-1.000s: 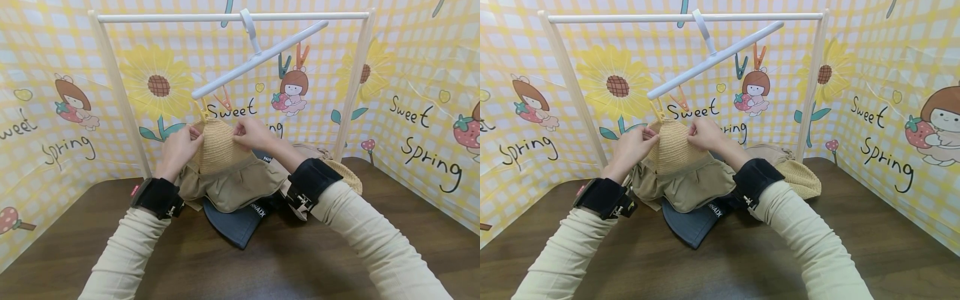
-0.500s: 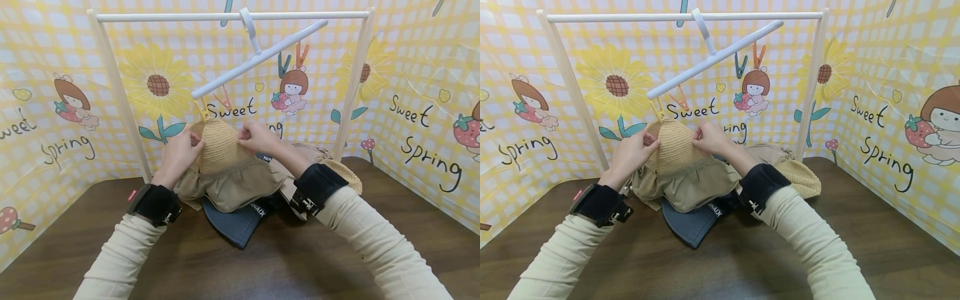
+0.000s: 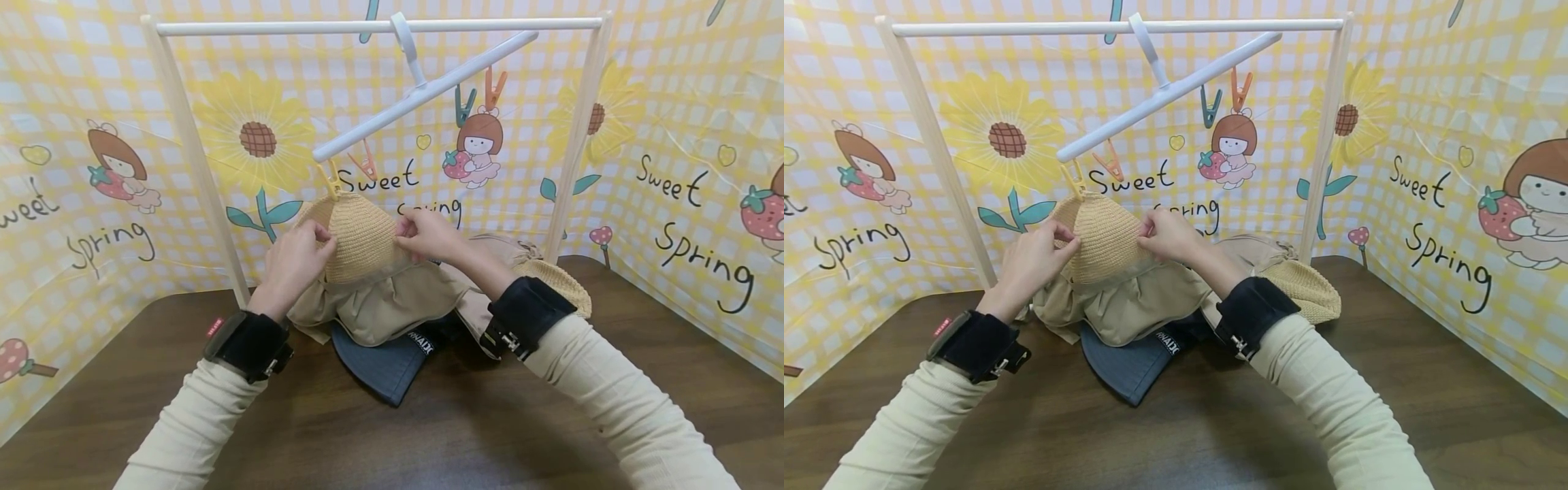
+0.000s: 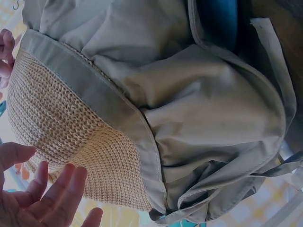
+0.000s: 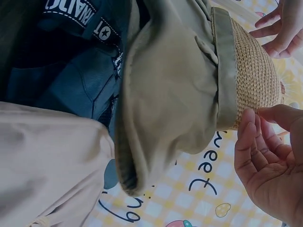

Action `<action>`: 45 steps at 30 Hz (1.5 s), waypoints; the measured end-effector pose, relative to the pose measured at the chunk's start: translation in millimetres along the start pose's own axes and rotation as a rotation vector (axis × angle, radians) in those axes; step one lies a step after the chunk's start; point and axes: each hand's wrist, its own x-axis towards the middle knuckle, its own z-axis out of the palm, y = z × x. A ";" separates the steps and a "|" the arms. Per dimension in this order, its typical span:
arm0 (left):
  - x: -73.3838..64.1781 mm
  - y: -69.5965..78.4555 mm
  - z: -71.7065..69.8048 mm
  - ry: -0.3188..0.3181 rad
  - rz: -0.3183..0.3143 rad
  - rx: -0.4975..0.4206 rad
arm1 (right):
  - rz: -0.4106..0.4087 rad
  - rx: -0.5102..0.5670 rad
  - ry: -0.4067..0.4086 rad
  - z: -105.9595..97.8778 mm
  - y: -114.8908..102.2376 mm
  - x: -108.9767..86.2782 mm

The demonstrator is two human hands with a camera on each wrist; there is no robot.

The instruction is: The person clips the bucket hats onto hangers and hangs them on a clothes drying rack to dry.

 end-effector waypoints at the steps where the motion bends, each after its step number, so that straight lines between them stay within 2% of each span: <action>1: -0.6 -0.3 0.2 0.002 0.004 0.001 | 0.007 0.004 -0.002 0.2 0.9 -0.9; 5: -4.0 -1.1 0.9 0.003 0.025 0.014 | 0.015 0.027 -0.007 1.6 5.1 -3.9; 9: -6.9 -1.7 1.9 -0.002 0.019 0.032 | -0.005 0.051 -0.010 3.7 9.7 -7.4; 15: -10.8 -1.5 4.5 -0.043 0.008 0.046 | -0.039 0.079 -0.011 7.3 16.2 -14.5; 24: -21.1 -1.7 8.7 -0.097 0.007 0.025 | 0.016 0.095 -0.016 10.8 25.7 -28.1; 32: -21.7 5.9 0.7 -0.251 0.030 -0.005 | 0.016 0.164 -0.005 15.2 33.1 -39.6; 37: -20.5 12.1 -8.8 -0.339 0.114 -0.059 | 0.029 0.224 -0.011 16.4 39.3 -42.8; 40: -17.7 16.3 -14.4 -0.424 0.173 -0.122 | 0.052 0.265 -0.015 15.0 42.9 -45.5; 45: -12.1 25.0 -24.3 -0.523 0.235 -0.185 | 0.060 0.335 -0.042 9.6 49.7 -47.1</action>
